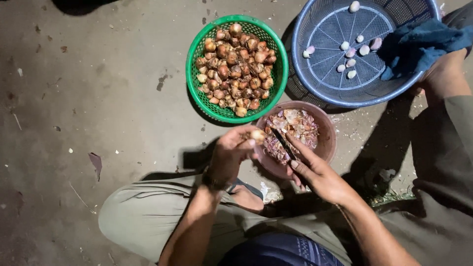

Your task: The person is peeling small onions (shallots) using a knife, collecting the skins in a bowl and the peeled onions in a separate basket.

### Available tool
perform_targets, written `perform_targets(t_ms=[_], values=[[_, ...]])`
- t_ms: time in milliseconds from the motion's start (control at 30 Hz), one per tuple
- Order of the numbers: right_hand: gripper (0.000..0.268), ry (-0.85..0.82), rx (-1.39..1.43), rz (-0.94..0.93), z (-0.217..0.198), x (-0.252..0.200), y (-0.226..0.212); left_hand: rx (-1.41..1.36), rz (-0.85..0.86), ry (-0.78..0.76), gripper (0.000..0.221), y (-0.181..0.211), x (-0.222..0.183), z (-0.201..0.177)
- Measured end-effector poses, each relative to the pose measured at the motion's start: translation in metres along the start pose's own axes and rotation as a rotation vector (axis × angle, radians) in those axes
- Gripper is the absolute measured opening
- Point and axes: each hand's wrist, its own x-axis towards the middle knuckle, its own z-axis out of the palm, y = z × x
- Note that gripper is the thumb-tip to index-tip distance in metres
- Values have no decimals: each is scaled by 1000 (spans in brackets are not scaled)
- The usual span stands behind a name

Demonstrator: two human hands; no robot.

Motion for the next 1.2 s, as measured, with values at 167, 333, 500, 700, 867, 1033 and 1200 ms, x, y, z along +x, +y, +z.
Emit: perform_targets(t_ms=[167, 333, 500, 700, 867, 1033, 1200], values=[[48, -32, 806, -240, 7, -3, 11, 1, 54, -21, 37, -41, -3, -4], [49, -70, 890, -272, 14, 0, 11, 18, 47, -26, 41, -49, -2, 7], [48, -14, 908, -234, 17, 6, 28, 39, -13, -57, 37, -33, -8, 13], [53, -12, 935, -346, 12, 6, 19, 136, 187, -160, 29, -17, -11, 16], [52, -71, 882, -326, 20, 5, 27, 70, 122, -83, 46, -40, -10, 11], [48, 3, 894, -286, 17, 5, 32, 18, 99, -83, 39, -44, -8, 9], [48, 25, 823, -344, 7, 1, 19, -38, 142, -94, 43, -38, -9, 13]])
